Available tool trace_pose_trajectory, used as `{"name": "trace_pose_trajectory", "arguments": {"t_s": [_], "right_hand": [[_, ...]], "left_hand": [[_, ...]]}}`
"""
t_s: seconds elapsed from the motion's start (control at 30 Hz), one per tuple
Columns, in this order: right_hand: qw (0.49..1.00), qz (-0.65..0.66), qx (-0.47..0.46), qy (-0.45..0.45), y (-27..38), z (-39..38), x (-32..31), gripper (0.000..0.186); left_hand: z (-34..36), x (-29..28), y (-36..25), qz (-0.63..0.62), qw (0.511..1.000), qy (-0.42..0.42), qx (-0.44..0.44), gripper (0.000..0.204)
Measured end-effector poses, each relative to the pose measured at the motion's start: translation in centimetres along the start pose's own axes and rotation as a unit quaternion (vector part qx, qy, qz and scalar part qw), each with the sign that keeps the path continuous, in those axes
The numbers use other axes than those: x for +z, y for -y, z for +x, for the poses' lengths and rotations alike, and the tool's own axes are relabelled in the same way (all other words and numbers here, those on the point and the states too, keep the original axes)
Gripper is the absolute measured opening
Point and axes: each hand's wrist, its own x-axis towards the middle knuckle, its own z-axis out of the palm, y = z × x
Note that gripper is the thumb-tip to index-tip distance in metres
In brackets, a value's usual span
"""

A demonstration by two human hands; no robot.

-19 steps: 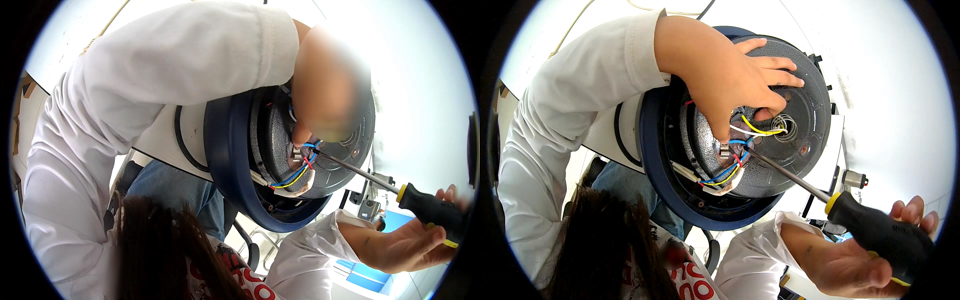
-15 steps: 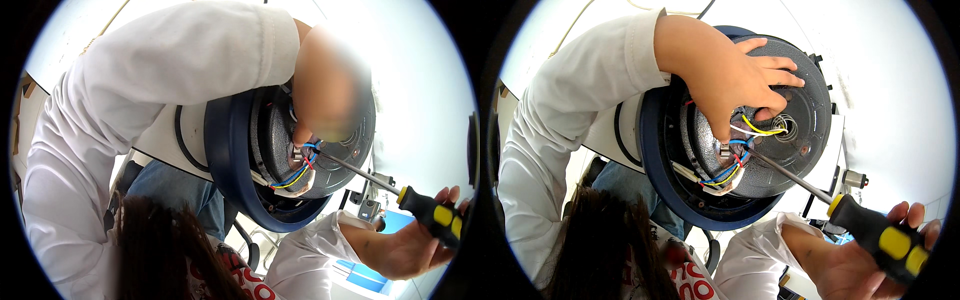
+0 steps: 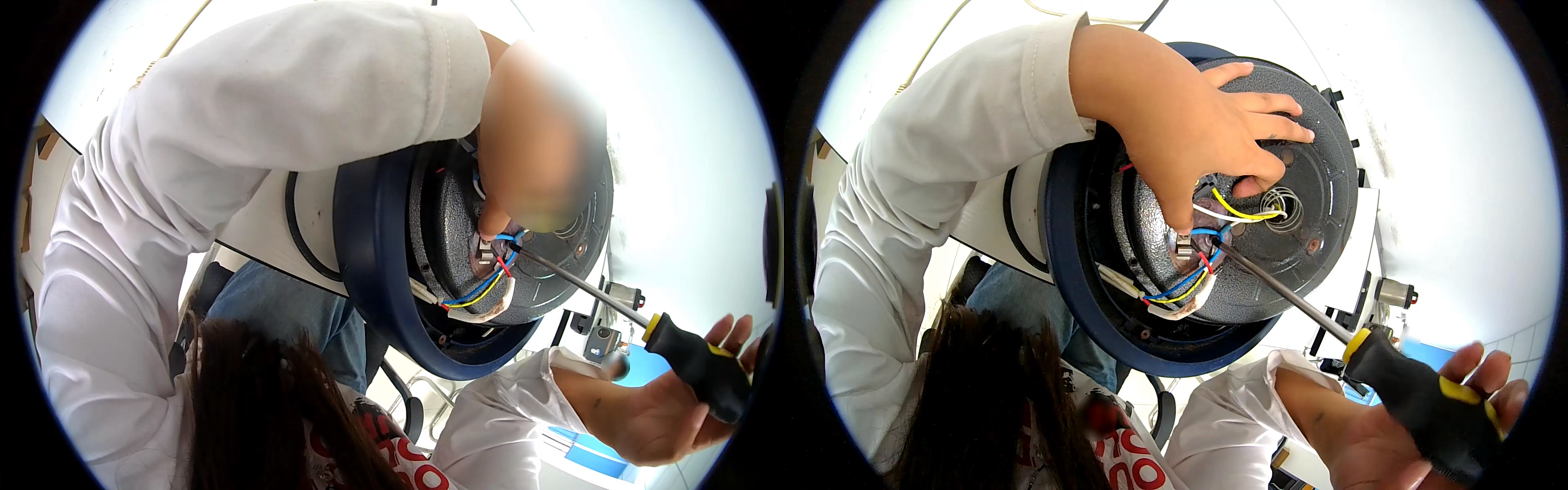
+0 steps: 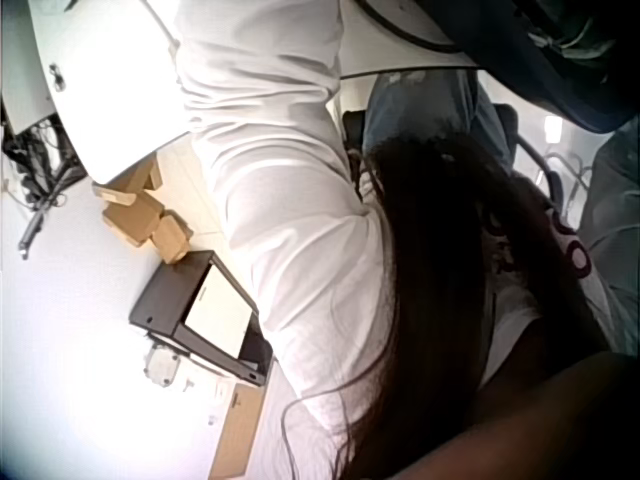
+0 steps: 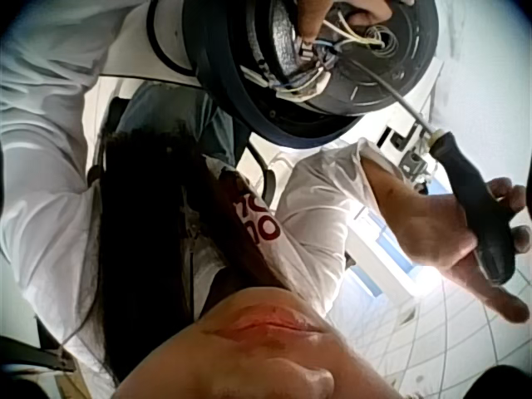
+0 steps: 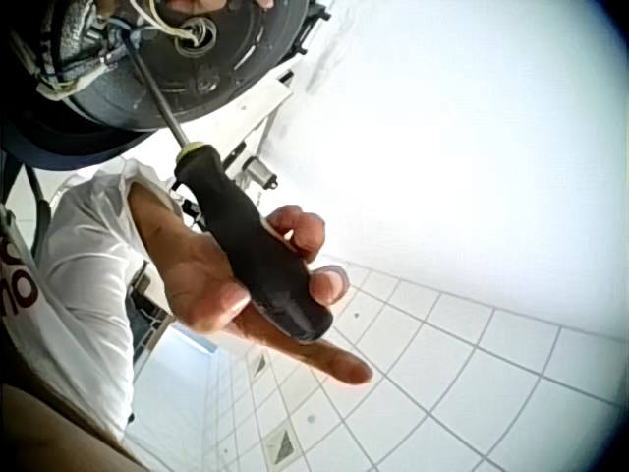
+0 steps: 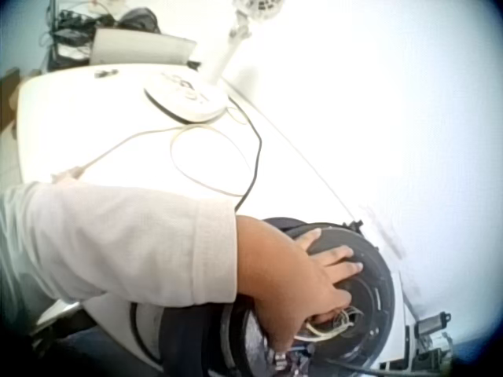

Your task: The person uses a screwdriver to tighten screws on the internal components of a disassembled appliance base. They manipulate wires and secure parts within the circular housing while seated at a workbench.

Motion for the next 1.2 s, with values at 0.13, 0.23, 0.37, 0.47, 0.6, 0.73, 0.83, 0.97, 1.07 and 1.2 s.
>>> {"name": "trace_pose_trajectory", "arguments": {"t_s": [0.13,0.23,0.37,0.47,0.6,0.73,0.83,0.97,1.07,1.2], "right_hand": [[0.991,-0.069,-0.016,0.111,0.2,0.6,0.9,0.062],[0.979,0.010,-0.015,0.205,-0.3,0.4,-0.4,0.053],[0.996,0.003,-0.017,0.089,-0.3,-0.9,1.0,0.046],[0.995,0.086,-0.025,-0.042,-0.4,-0.6,1.2,0.044],[0.930,0.364,-0.021,-0.054,-0.6,1.0,-1.1,0.031],[0.966,0.239,0.032,0.089,-1.3,0.5,-3.4,0.027],[0.975,-0.046,0.158,0.148,-0.8,-2.4,0.5,0.025],[0.914,-0.097,0.259,0.298,-3.1,-6.5,4.7,0.030],[0.903,-0.112,0.289,0.298,-3.6,-7.7,6.1,0.030],[0.900,-0.113,0.303,0.293,-3.4,-8.2,7.6,0.030]], "left_hand": [[-0.3,-0.1,0.0,-0.001,1.000,-0.001,-0.003,0.059],[-0.8,0.6,0.3,0.020,0.999,-0.030,0.004,0.061],[0.0,0.4,0.0,0.034,0.999,-0.010,0.008,0.060],[-0.3,0.2,-0.3,0.037,0.999,-0.010,0.002,0.056],[-1.1,0.3,-0.1,0.002,0.999,-0.033,0.010,0.048],[-0.7,1.0,0.4,-0.043,0.998,-0.038,0.017,0.037],[-0.4,1.2,0.7,-0.080,0.996,-0.030,0.026,0.029],[-0.8,1.6,0.6,-0.080,0.996,-0.032,0.020,0.025],[-0.5,1.5,0.3,-0.071,0.996,-0.047,0.026,0.033],[-0.1,1.4,0.9,-0.104,0.992,-0.030,0.057,0.029]]}}
